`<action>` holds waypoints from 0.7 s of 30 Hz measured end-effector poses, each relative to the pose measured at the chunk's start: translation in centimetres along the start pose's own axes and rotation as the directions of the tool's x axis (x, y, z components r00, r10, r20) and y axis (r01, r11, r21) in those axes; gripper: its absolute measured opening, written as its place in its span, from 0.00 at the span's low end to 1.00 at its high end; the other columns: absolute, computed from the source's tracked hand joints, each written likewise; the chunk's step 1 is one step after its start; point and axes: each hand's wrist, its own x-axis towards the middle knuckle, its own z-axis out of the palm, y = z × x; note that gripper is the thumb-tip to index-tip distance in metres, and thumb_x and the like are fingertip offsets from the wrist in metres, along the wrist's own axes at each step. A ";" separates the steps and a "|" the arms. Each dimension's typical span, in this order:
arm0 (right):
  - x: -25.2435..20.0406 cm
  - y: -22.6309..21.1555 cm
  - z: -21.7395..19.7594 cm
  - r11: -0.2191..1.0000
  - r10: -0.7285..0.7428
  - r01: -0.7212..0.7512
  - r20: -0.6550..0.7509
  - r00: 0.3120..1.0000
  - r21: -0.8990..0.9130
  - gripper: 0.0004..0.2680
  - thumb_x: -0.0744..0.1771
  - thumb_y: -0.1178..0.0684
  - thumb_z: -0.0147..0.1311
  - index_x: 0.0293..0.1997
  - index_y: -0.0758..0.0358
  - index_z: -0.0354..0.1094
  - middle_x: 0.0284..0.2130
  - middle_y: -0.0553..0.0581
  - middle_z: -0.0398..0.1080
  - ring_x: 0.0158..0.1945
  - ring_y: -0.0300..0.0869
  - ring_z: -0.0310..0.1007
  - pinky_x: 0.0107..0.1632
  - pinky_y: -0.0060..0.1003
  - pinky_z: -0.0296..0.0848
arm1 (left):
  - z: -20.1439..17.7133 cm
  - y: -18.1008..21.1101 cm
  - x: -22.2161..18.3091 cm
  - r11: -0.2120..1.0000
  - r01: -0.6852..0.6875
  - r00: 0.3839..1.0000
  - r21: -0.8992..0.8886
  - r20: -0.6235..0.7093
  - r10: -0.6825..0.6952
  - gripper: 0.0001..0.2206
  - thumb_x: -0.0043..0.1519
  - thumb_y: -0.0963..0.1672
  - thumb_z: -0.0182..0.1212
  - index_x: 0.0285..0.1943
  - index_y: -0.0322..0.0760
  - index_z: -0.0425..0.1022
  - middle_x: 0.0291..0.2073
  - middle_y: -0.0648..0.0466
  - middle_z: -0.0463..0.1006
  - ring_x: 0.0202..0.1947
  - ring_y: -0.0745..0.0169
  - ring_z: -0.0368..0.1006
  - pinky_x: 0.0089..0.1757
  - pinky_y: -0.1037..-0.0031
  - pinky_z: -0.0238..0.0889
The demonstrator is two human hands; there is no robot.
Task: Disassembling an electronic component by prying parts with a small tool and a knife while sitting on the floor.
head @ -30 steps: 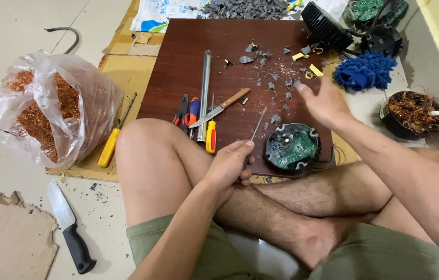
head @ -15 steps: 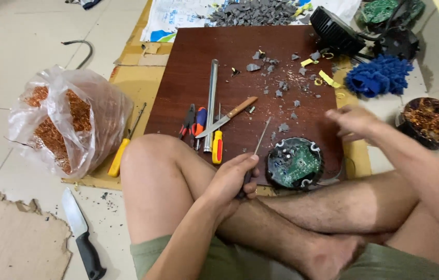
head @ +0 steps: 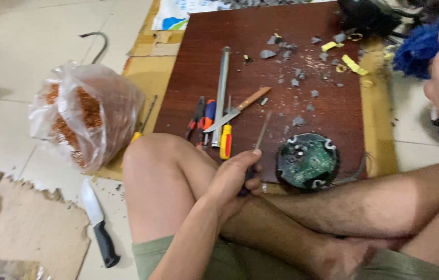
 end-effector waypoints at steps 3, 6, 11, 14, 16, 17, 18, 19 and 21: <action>-10.4 -14.4 -1.9 0.948 0.058 -0.105 0.162 0.985 0.300 0.12 0.71 0.38 0.47 0.56 0.43 0.73 0.49 0.33 0.79 0.52 0.21 0.80 0.65 0.19 0.83 | 0.7 -1.6 2.6 0.703 -0.157 0.947 0.694 -0.095 0.306 0.15 0.63 0.48 0.64 0.43 0.28 0.78 0.26 0.52 0.76 0.25 0.64 0.69 0.32 0.74 0.67; -18.7 -22.7 -3.3 0.928 0.111 -0.200 0.278 0.954 0.315 0.10 0.71 0.46 0.44 0.49 0.48 0.75 0.40 0.37 0.79 0.34 0.23 0.75 0.38 0.14 0.75 | 4.2 -3.0 2.3 0.287 -0.168 0.910 0.943 0.036 0.413 0.21 0.58 0.54 0.68 0.45 0.34 0.74 0.37 0.45 0.83 0.39 0.44 0.81 0.44 0.60 0.74; -23.7 -15.0 -4.8 0.738 0.217 0.051 0.308 0.926 -0.673 0.16 0.72 0.44 0.46 0.54 0.67 0.74 0.47 0.68 0.72 0.46 0.55 0.72 0.48 0.46 0.73 | 6.3 -10.2 5.3 -0.320 -0.364 0.712 0.875 0.483 0.510 0.33 0.54 0.58 0.74 0.54 0.30 0.70 0.48 0.41 0.75 0.49 0.39 0.73 0.48 0.46 0.66; -24.4 -15.0 -3.8 0.596 0.268 0.188 0.413 0.870 -0.781 0.23 0.69 0.32 0.51 0.62 0.60 0.75 0.58 0.72 0.69 0.55 0.62 0.75 0.59 0.54 0.73 | 7.1 -11.4 6.4 -0.357 -0.337 0.713 0.871 0.483 0.508 0.26 0.55 0.53 0.75 0.50 0.35 0.68 0.44 0.45 0.76 0.44 0.39 0.78 0.46 0.48 0.70; -23.9 -14.7 -2.4 0.649 0.240 0.174 0.416 0.877 -0.741 0.22 0.68 0.35 0.57 0.67 0.53 0.72 0.63 0.71 0.64 0.58 0.61 0.76 0.62 0.56 0.72 | 7.0 -11.1 6.8 -0.346 -0.307 0.746 0.887 0.449 0.492 0.24 0.55 0.51 0.74 0.51 0.38 0.67 0.42 0.49 0.75 0.41 0.38 0.80 0.44 0.46 0.75; -23.5 -14.1 -1.5 0.654 0.297 0.213 0.506 0.810 -0.725 0.28 0.65 0.35 0.62 0.72 0.52 0.63 0.66 0.76 0.60 0.65 0.66 0.67 0.68 0.58 0.65 | 6.8 -10.8 6.8 -0.413 -0.304 0.643 0.858 0.505 0.576 0.18 0.56 0.50 0.70 0.46 0.41 0.67 0.38 0.52 0.74 0.39 0.43 0.80 0.41 0.48 0.74; -23.2 -13.5 -0.5 0.664 0.352 0.250 0.590 0.726 -0.705 0.35 0.62 0.35 0.67 0.78 0.51 0.55 0.69 0.81 0.55 0.72 0.72 0.59 0.74 0.61 0.58 | 6.4 -10.5 6.8 -0.480 -0.285 0.531 0.830 0.554 0.642 0.12 0.56 0.48 0.65 0.41 0.45 0.67 0.35 0.55 0.74 0.38 0.47 0.80 0.38 0.50 0.74; -23.1 -12.5 -0.6 0.667 0.347 0.260 0.600 0.721 -0.698 0.35 0.62 0.35 0.67 0.78 0.51 0.55 0.69 0.81 0.55 0.72 0.72 0.59 0.74 0.61 0.58 | 6.1 -9.6 6.8 -0.477 -0.276 0.529 0.835 0.546 0.650 0.12 0.56 0.48 0.65 0.41 0.45 0.67 0.35 0.55 0.74 0.38 0.47 0.80 0.38 0.50 0.74; -22.7 -10.5 0.2 0.470 0.406 0.522 0.700 0.587 -0.711 0.32 0.65 0.39 0.63 0.79 0.37 0.47 0.66 0.67 0.67 0.71 0.60 0.66 0.73 0.57 0.63 | 5.2 -7.3 7.0 -0.430 -0.300 0.588 0.851 0.521 0.619 0.12 0.56 0.48 0.65 0.41 0.47 0.65 0.35 0.54 0.73 0.36 0.43 0.80 0.36 0.51 0.74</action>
